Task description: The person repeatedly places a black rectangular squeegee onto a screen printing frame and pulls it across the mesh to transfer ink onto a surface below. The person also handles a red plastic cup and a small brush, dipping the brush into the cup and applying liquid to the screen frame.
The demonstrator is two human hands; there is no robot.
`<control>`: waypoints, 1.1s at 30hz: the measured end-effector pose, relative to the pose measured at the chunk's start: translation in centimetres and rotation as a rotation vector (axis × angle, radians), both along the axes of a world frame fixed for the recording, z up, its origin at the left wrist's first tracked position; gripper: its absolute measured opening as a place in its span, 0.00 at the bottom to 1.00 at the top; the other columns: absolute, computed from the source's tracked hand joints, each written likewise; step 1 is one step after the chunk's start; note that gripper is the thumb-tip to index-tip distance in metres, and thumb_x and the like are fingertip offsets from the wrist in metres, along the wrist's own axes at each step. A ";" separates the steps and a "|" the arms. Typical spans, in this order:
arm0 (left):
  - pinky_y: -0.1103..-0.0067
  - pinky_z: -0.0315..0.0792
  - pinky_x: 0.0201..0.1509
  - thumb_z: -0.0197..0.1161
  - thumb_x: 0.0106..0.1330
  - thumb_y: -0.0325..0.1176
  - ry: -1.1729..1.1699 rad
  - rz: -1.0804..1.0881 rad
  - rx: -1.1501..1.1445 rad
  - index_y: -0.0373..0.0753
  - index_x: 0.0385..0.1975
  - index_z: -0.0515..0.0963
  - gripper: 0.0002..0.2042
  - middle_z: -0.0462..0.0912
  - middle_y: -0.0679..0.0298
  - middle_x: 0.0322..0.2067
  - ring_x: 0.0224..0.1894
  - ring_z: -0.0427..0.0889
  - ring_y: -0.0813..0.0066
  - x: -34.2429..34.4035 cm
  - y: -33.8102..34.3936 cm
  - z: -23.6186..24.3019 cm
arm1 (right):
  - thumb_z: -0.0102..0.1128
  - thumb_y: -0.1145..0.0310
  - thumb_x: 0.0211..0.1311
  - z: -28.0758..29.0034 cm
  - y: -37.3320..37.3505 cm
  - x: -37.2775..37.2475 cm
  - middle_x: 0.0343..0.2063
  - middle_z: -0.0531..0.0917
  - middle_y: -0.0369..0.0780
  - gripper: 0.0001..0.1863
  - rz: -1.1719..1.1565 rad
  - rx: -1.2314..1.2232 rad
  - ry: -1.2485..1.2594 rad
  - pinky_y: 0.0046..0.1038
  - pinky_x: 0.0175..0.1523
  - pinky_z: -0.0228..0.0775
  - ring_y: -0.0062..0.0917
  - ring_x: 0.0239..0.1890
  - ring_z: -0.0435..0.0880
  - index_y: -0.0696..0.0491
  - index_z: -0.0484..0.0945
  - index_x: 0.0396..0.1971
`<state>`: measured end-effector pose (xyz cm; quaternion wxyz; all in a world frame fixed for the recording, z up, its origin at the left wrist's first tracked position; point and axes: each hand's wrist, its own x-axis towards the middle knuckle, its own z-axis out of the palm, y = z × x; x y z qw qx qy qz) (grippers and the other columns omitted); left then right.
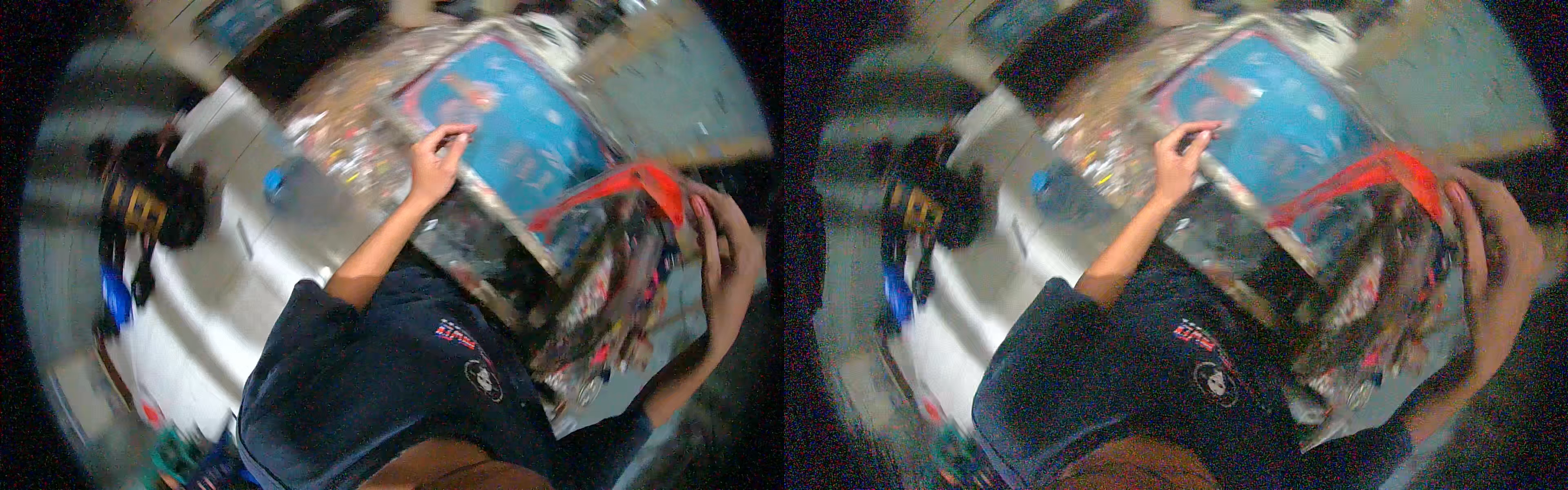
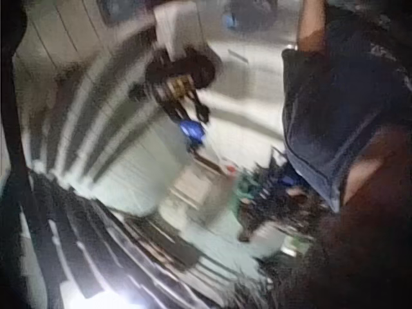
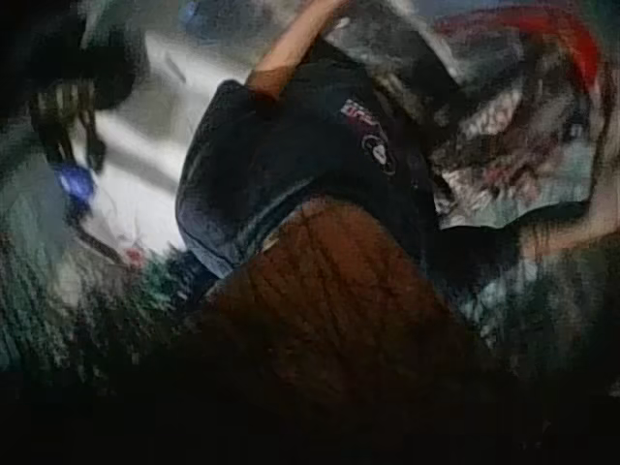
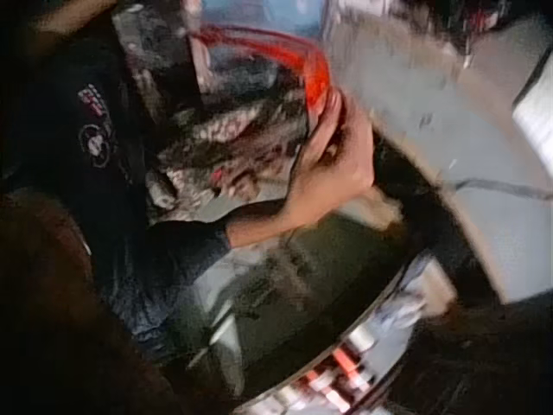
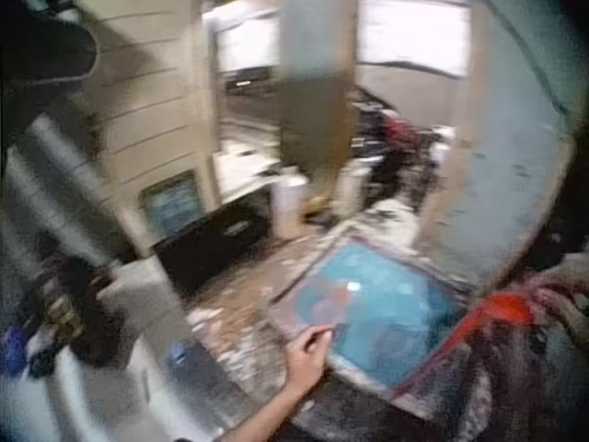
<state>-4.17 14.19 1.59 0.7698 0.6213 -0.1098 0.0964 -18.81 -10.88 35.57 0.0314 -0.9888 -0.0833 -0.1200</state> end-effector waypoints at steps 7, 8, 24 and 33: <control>0.77 0.78 0.47 0.60 0.73 0.33 0.054 0.476 0.043 0.35 0.45 0.84 0.10 0.88 0.61 0.46 0.42 0.87 0.74 -5.8 20.1 -2.3 | 0.65 0.73 0.66 -6.9 15.7 4.4 0.43 0.89 0.41 0.11 0.153 0.519 -0.065 0.25 0.53 0.76 0.23 0.44 0.86 0.58 0.87 0.45; 0.77 0.78 0.45 0.59 0.74 0.34 0.083 0.572 0.077 0.35 0.46 0.83 0.11 0.88 0.60 0.46 0.42 0.87 0.74 -7.9 23.7 -2.8 | 0.66 0.72 0.65 -8.6 18.1 5.4 0.42 0.89 0.41 0.11 0.240 0.636 -0.011 0.25 0.52 0.77 0.23 0.44 0.86 0.58 0.87 0.45; 0.77 0.77 0.38 0.54 0.69 0.32 0.711 0.954 -0.162 0.35 0.41 0.85 0.13 0.88 0.60 0.40 0.37 0.86 0.71 -27.3 35.6 -24.6 | 0.64 0.66 0.61 -50.1 35.4 7.3 0.32 0.86 0.50 0.14 0.288 0.815 0.490 0.40 0.41 0.76 0.45 0.36 0.86 0.54 0.86 0.44; 0.78 0.76 0.36 0.59 0.67 0.37 0.946 0.666 -0.153 0.35 0.40 0.84 0.13 0.87 0.61 0.36 0.35 0.85 0.74 -26.3 31.5 -35.2 | 0.54 0.57 0.68 -48.7 33.2 9.8 0.30 0.85 0.49 0.18 -0.108 0.728 0.384 0.42 0.44 0.76 0.45 0.37 0.85 0.57 0.84 0.36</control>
